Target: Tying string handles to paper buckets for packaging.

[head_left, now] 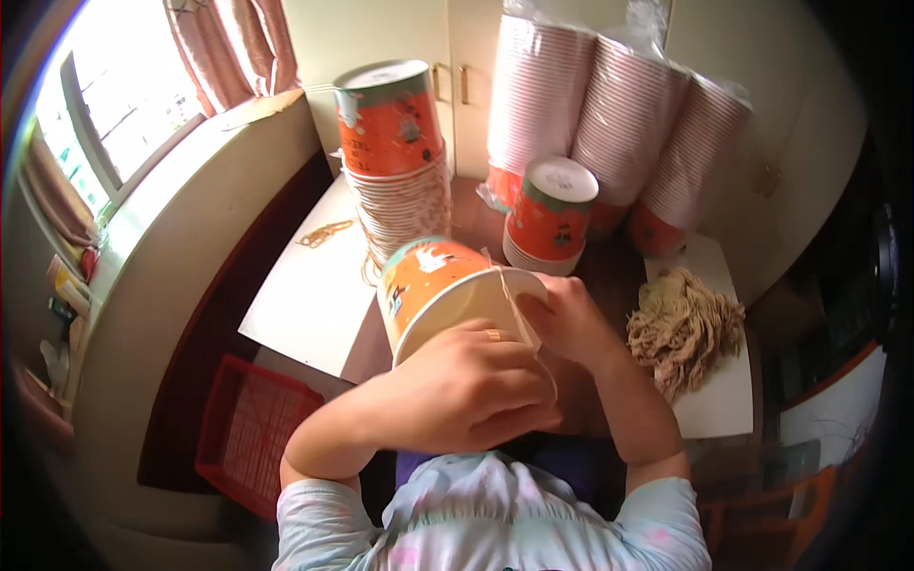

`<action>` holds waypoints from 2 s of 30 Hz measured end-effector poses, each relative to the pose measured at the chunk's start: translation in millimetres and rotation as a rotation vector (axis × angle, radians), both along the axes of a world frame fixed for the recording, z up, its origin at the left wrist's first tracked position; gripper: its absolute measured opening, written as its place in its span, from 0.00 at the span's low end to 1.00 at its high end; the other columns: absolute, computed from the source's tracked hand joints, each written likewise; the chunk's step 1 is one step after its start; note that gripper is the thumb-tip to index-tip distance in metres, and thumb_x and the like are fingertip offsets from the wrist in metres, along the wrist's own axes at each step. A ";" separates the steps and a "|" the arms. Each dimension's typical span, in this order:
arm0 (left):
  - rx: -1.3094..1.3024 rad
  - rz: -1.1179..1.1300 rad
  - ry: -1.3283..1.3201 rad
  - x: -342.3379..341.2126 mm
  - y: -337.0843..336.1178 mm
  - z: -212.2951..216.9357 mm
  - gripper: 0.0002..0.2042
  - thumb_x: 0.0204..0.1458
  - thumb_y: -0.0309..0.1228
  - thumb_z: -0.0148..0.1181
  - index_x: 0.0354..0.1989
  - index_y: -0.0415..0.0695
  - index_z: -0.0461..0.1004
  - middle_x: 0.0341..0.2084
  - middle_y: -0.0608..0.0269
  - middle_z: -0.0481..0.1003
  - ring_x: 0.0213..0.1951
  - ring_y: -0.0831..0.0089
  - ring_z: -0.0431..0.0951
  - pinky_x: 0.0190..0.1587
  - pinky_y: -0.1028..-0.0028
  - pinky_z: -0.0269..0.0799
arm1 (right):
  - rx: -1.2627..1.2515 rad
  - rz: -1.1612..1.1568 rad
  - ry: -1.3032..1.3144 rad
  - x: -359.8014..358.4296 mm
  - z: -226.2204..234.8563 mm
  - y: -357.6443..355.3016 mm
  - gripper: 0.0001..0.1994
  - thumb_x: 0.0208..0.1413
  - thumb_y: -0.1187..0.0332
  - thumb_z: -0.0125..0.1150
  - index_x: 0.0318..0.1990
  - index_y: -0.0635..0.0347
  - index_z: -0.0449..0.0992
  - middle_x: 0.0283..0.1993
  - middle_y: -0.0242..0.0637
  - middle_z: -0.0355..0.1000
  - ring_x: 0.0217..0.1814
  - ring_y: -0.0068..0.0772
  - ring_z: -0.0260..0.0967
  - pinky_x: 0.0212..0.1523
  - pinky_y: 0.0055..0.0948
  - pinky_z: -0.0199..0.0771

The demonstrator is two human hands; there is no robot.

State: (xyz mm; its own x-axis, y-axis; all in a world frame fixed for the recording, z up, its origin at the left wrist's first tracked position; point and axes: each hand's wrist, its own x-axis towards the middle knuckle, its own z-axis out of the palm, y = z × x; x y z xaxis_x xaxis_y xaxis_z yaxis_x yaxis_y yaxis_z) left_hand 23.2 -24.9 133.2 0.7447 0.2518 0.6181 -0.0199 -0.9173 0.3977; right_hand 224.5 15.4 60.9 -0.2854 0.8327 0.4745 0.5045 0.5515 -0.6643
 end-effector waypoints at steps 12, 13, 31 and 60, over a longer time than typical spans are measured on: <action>-0.298 0.385 -0.812 -113.4 108.4 57.8 0.51 0.43 0.53 0.66 0.70 0.44 0.42 0.56 0.54 0.65 0.52 0.68 0.71 0.49 0.72 0.72 | 0.228 0.538 0.230 -54.4 143.5 83.1 0.46 0.37 0.82 0.50 0.71 0.55 0.45 0.70 0.41 0.51 0.74 0.38 0.44 0.68 0.34 0.51; -0.267 0.406 -0.738 -120.7 114.2 64.1 0.51 0.42 0.51 0.68 0.70 0.44 0.42 0.56 0.53 0.65 0.54 0.66 0.70 0.52 0.68 0.71 | 0.122 0.607 0.258 -53.2 157.0 95.3 0.45 0.37 0.80 0.50 0.71 0.55 0.45 0.70 0.41 0.53 0.73 0.37 0.45 0.67 0.34 0.51; -0.199 1.016 -0.489 -68.6 262.8 16.1 0.45 0.36 0.51 0.72 0.59 0.35 0.59 0.49 0.46 0.71 0.50 0.59 0.73 0.52 0.67 0.69 | -0.293 0.088 0.241 -83.3 81.0 267.2 0.43 0.55 0.33 0.41 0.61 0.68 0.59 0.58 0.54 0.65 0.61 0.43 0.62 0.61 0.34 0.58; -0.310 0.928 -0.226 135.0 184.6 -223.3 0.57 0.31 0.55 0.72 0.65 0.35 0.45 0.62 0.36 0.53 0.62 0.43 0.56 0.62 0.48 0.51 | 0.504 -0.410 -0.288 53.4 52.3 132.9 0.10 0.44 0.75 0.65 0.30 0.63 0.68 0.32 0.47 0.71 0.36 0.52 0.70 0.36 0.42 0.69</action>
State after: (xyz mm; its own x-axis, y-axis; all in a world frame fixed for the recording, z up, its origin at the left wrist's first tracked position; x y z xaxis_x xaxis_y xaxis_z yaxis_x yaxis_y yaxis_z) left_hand 158.2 159.8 -90.1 0.0456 0.8473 0.5292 0.5460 -0.4647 0.6971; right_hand 277.9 148.2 113.1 -0.1679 0.5988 0.7831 0.8547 0.4843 -0.1870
